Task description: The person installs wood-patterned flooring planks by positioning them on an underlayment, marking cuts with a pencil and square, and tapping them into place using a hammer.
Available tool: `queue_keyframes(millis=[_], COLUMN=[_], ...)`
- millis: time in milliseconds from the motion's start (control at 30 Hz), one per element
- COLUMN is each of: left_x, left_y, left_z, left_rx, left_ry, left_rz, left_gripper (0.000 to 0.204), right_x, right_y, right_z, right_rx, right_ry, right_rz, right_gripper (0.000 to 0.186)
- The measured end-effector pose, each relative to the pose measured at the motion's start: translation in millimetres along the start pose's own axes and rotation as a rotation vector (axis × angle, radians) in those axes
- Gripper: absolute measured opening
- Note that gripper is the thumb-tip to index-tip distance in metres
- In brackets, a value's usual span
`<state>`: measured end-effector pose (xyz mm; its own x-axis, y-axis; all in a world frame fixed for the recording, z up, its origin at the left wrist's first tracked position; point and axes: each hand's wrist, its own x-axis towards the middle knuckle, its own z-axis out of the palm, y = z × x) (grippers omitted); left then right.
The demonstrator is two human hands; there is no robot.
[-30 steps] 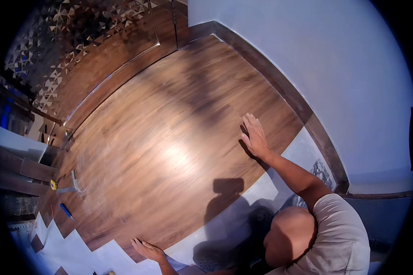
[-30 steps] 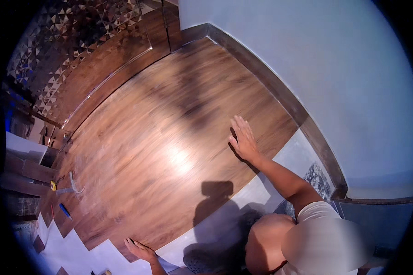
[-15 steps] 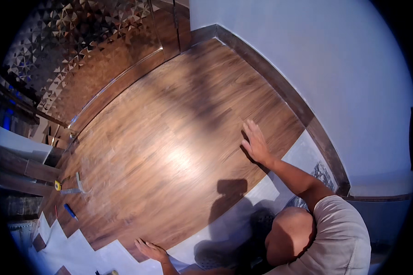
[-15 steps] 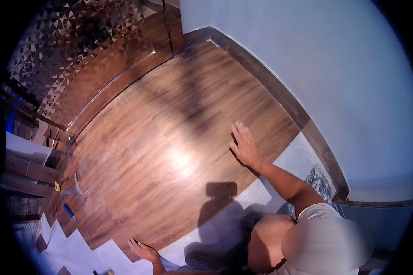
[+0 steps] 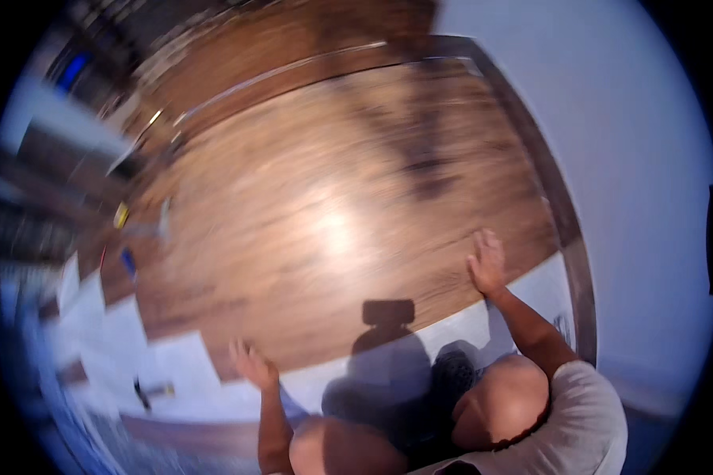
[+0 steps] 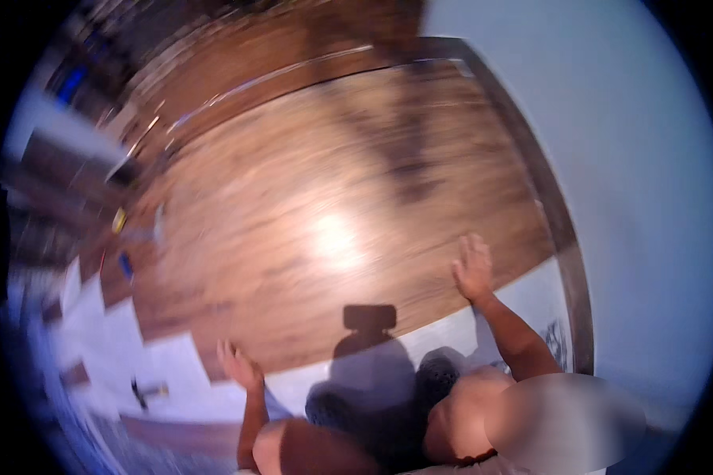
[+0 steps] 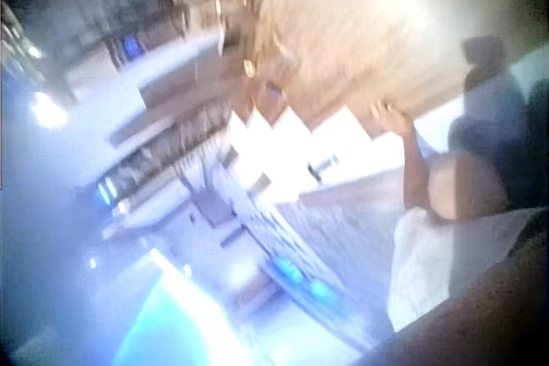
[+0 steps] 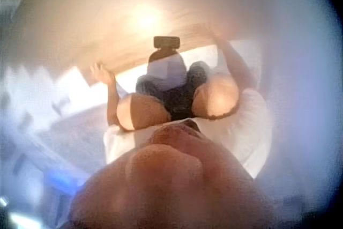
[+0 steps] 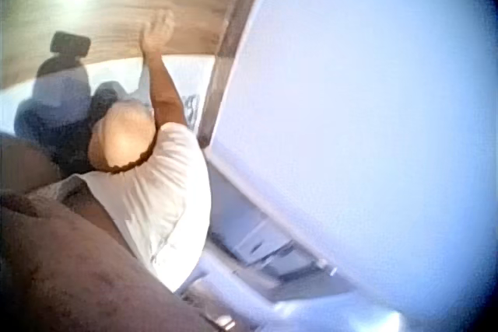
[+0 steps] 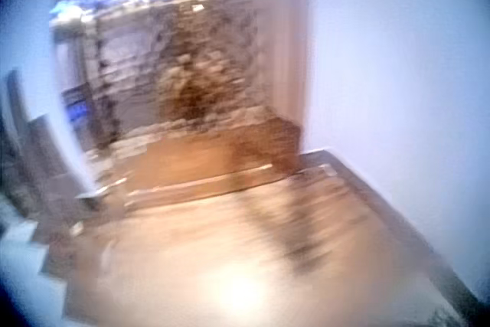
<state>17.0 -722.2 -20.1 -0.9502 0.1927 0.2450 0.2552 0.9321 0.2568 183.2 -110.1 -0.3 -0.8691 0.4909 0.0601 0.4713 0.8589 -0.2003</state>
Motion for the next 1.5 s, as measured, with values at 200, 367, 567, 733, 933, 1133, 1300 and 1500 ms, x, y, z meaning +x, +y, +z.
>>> queue_keyframes(millis=[200,367,567,733,933,1133,1300,1500], left_x=[7,0,-2,-16,5,-6,0,0], left_y=[3,3,9,-10,-1,-3,3,5], left_z=[2,-2,-2,8,4,-6,-6,0], left_rx=[0.022,0.016,0.012,-0.024,0.013,-0.006,-0.006,0.02], left_ry=[0.018,0.001,0.029,0.058,-0.005,0.011,0.001,0.004], left_rz=[-0.126,-0.17,-0.139,-0.179,-0.2,-0.185,-0.179,-0.173], left_gripper=[0.044,0.043,0.044,0.043,0.045,0.048,0.05,0.051], right_x=[-8,7,51,-24,-29,-30,-27,-24], right_y=[3,6,-55,-39,-27,-34,-32,-30], right_z=[6,0,-25,13,15,23,25,23], right_rx=[-0.027,-0.009,0.192,-0.079,-0.13,-0.13,-0.117,-0.083], right_ry=[0.045,-0.014,0.155,-0.027,0.0,0.034,0.057,0.046], right_rz=[-0.028,-0.1,-0.129,-0.136,-0.137,-0.157,-0.123,-0.097], right_gripper=[0.062,0.059,0.059,0.065,0.063,0.06,0.06,0.058])
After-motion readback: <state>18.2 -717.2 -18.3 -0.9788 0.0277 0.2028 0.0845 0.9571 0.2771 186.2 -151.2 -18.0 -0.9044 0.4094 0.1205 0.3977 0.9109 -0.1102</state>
